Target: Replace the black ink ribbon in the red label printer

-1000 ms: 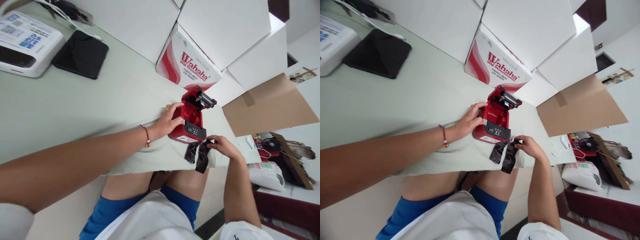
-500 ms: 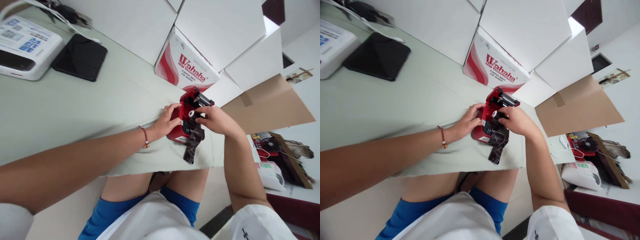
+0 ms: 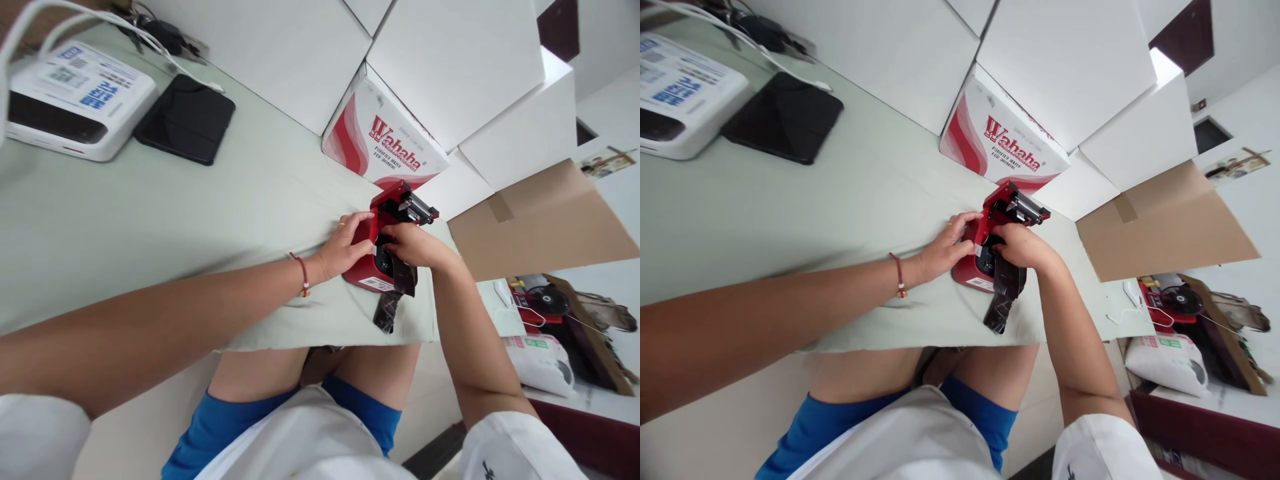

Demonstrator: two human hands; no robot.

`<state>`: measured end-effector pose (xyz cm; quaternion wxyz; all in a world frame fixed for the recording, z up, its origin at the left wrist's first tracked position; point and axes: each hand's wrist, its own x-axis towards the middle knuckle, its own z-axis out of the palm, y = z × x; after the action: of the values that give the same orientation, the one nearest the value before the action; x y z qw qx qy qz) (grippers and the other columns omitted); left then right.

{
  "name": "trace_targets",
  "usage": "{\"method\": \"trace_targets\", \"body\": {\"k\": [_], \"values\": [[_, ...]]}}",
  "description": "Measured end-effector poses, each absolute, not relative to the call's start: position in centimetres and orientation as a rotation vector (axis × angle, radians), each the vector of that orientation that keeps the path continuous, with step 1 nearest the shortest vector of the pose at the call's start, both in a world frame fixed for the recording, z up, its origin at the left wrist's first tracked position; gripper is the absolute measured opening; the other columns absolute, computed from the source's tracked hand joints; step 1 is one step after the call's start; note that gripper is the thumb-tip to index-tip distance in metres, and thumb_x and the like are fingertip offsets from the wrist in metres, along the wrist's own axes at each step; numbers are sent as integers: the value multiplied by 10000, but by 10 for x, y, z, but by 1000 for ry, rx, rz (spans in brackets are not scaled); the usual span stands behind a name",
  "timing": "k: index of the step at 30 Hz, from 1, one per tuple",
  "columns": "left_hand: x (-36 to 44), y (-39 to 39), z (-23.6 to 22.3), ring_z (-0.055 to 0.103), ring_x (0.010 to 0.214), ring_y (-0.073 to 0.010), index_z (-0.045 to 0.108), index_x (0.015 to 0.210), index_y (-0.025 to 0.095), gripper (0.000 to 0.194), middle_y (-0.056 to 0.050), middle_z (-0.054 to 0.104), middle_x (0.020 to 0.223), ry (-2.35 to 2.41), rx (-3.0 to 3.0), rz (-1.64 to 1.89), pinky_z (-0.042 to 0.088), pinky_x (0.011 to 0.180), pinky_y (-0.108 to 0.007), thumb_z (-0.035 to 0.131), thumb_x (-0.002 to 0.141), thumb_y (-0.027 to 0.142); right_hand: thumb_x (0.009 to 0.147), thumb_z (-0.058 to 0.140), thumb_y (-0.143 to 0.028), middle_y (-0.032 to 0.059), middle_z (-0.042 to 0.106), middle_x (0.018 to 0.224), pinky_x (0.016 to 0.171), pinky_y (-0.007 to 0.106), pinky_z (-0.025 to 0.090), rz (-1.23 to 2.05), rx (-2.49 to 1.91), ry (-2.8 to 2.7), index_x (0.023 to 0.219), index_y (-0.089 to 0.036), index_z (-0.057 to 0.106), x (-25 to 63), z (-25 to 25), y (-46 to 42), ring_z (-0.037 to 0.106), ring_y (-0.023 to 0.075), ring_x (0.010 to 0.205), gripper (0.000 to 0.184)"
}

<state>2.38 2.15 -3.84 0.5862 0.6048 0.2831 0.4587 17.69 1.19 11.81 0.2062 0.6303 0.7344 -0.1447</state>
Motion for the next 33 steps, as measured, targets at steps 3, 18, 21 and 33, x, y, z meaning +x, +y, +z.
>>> {"method": "trace_targets", "body": {"k": [3,18,21,33], "values": [[23,22,-38,509,1407,-331,515,1486,261,691,-114,534,1442,658,1428,1070,349,1331,-588,648,812,332,968,604,-85,110,814,1092,752,274,480,-382,1737,2042,1184,-142,786,180,112,15,658,177,831,288],[22,21,-39,473,1477,-324,510,1471,289,654,-103,533,1498,616,1387,1077,317,1355,-591,666,838,343,1059,588,-471,109,826,1124,877,377,592,-16,2499,2706,1208,-205,826,199,132,-20,728,223,927,386],[20,20,-37,436,1523,-326,502,1475,274,662,-108,522,1549,603,1388,1067,298,1364,-573,651,834,345,1076,547,-507,171,785,1323,1069,480,560,441,2454,2764,1355,-192,769,218,112,-9,692,301,1213,475],[17,16,-36,287,1676,-312,492,1564,302,629,-106,430,1674,588,1507,1155,198,1436,-566,573,945,379,1151,473,-493,115,800,1278,1119,486,554,55,2294,2949,1242,-261,828,229,74,-70,717,259,1259,434]]}}
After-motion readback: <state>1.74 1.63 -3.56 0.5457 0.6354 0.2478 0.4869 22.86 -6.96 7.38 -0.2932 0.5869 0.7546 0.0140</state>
